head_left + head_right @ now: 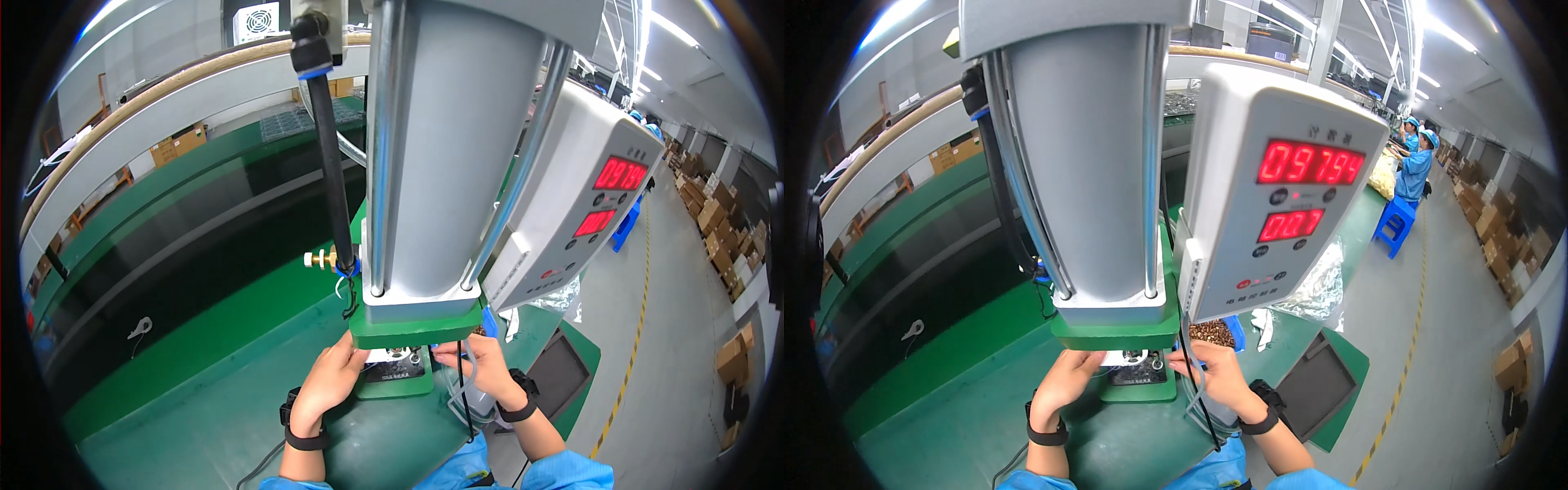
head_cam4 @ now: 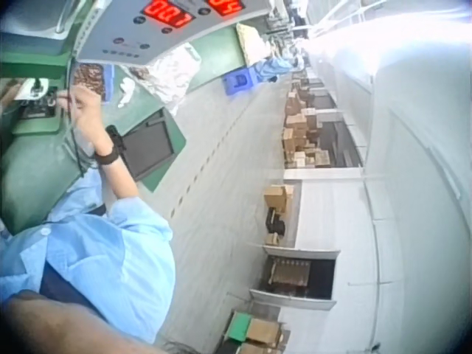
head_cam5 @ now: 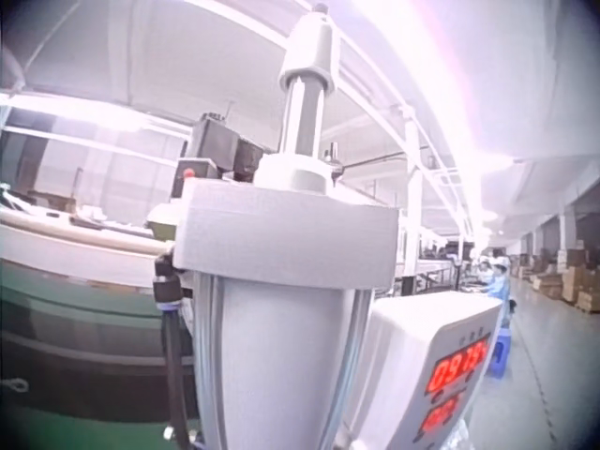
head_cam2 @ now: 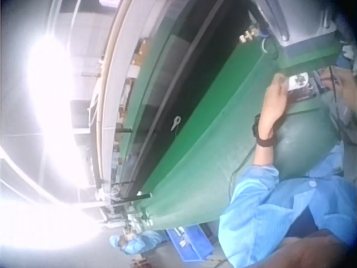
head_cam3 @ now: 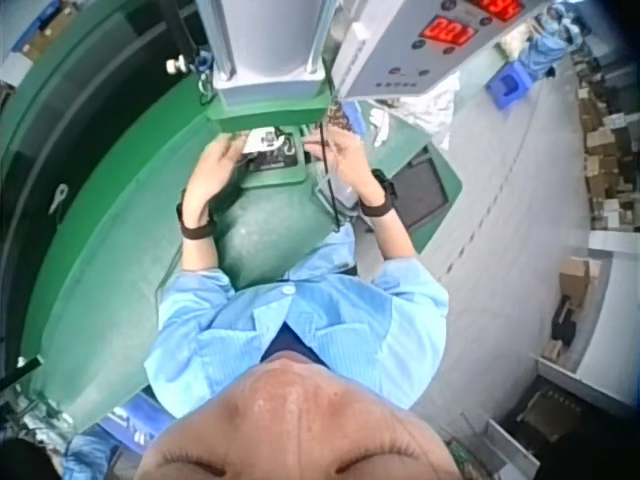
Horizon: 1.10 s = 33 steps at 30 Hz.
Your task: Using a small pneumatic press to assemble circular components with small metal pins.
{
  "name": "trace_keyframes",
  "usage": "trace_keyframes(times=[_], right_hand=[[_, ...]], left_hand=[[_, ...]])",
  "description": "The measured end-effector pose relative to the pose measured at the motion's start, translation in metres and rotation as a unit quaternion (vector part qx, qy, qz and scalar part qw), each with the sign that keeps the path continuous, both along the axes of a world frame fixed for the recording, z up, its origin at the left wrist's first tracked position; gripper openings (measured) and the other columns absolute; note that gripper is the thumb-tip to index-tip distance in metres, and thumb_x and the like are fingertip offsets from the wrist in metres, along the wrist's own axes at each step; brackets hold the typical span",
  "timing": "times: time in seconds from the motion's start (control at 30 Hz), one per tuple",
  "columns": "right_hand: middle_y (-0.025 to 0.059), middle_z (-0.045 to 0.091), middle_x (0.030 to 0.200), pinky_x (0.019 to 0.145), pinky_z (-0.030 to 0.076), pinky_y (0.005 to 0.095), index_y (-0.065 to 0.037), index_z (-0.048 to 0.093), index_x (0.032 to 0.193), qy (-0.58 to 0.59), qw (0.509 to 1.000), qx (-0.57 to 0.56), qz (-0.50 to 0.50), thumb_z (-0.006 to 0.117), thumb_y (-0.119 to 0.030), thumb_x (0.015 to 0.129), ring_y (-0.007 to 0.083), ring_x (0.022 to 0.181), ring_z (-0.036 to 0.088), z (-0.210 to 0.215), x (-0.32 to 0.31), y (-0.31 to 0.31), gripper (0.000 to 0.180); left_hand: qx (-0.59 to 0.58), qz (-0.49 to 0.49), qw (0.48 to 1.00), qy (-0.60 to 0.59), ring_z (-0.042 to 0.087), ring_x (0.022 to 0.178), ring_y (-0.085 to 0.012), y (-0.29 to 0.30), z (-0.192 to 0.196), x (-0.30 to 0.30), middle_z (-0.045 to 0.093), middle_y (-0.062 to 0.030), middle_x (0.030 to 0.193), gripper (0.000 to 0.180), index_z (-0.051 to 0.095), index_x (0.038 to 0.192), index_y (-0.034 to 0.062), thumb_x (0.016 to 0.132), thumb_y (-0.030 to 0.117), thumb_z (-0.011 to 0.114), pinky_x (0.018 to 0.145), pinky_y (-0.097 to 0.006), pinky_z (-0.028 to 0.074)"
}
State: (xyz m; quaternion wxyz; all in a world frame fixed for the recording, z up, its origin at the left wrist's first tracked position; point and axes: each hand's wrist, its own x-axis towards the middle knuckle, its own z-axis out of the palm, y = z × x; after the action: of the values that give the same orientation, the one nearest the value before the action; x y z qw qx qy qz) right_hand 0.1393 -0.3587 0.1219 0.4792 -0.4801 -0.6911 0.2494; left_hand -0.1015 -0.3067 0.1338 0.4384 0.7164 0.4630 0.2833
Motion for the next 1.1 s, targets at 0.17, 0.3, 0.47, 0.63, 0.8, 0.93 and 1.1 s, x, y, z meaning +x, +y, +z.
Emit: trace_keyframes(times=[0.17,0.3,0.47,0.63,0.8,0.93,1.1], right_hand=[[0.0094,0.063,0.079,0.065,0.046,0.0286,-0.002,0.066,0.090,-0.012,0.998,0.056,0.024,0.072,-0.008,0.074,0.0202,0.070,0.060,0.005,-0.026,0.025,0.019],[0.0113,0.061,0.086,0.074,0.045,0.0323,-0.003,0.063,0.096,0.025,0.997,-0.045,0.066,0.069,-0.011,0.076,0.0234,0.078,0.057,-0.004,-0.031,0.039,0.023],[0.0134,0.060,0.090,0.081,0.042,0.0357,-0.002,0.061,0.097,-0.037,0.994,-0.050,0.089,0.068,-0.015,0.078,0.0260,0.084,0.054,-0.013,-0.027,0.045,0.024],[0.0132,0.060,0.090,0.076,0.044,0.0348,-0.002,0.062,0.097,0.006,0.989,-0.091,0.114,0.069,-0.013,0.076,0.0264,0.082,0.056,0.002,-0.028,0.041,0.024],[0.0123,0.059,0.090,0.070,0.045,0.0323,-0.002,0.062,0.095,0.010,0.997,-0.037,0.070,0.069,-0.011,0.075,0.0243,0.075,0.056,0.006,-0.019,0.028,0.023],[0.0117,0.055,0.092,0.063,0.044,0.0278,-0.001,0.061,0.100,-0.009,0.989,0.117,-0.090,0.067,-0.004,0.075,0.0192,0.070,0.053,-0.024,0.008,0.005,0.026],[0.0144,0.051,0.098,0.061,0.044,0.0285,-0.001,0.053,0.114,-0.094,0.970,0.145,-0.169,0.064,0.001,0.074,0.0192,0.065,0.050,-0.052,0.020,-0.031,0.041]], left_hand=[[0.011,-0.004,1.000,-0.003,0.058,0.079,-0.0402,0.000,-0.003,-0.001,0.061,-0.0215,0.083,0.029,0.047,0.116,0.0039,0.091,0.018,0.047,0.071,-0.040,0.045],[-0.002,-0.005,1.000,-0.004,0.058,0.077,-0.0391,0.001,-0.001,0.000,0.061,-0.0207,0.082,0.031,0.046,0.119,0.0057,0.091,0.018,0.047,0.070,-0.039,0.044],[0.005,-0.016,1.000,-0.002,0.058,0.076,-0.0385,0.003,-0.004,-0.001,0.061,-0.0202,0.082,0.031,0.046,0.119,0.0061,0.091,0.019,0.047,0.069,-0.039,0.044],[-0.032,-0.009,0.999,0.029,0.058,0.082,-0.0404,0.001,0.002,0.000,0.062,-0.0209,0.087,0.031,0.048,0.118,0.0052,0.091,0.020,0.047,0.073,-0.039,0.045],[-0.031,-0.008,0.999,0.025,0.057,0.091,-0.0414,0.001,0.002,-0.002,0.061,-0.0228,0.097,0.029,0.050,0.116,0.0041,0.091,0.020,0.047,0.078,-0.038,0.045],[-0.028,0.001,0.999,0.034,0.057,0.089,-0.0408,-0.002,0.010,-0.001,0.061,-0.0226,0.096,0.029,0.051,0.113,0.0025,0.091,0.021,0.047,0.077,-0.039,0.045],[-0.027,0.002,0.999,0.044,0.057,0.078,-0.0379,-0.001,0.005,-0.002,0.061,-0.0209,0.087,0.027,0.053,0.108,0.0004,0.091,0.021,0.047,0.072,-0.039,0.044]])
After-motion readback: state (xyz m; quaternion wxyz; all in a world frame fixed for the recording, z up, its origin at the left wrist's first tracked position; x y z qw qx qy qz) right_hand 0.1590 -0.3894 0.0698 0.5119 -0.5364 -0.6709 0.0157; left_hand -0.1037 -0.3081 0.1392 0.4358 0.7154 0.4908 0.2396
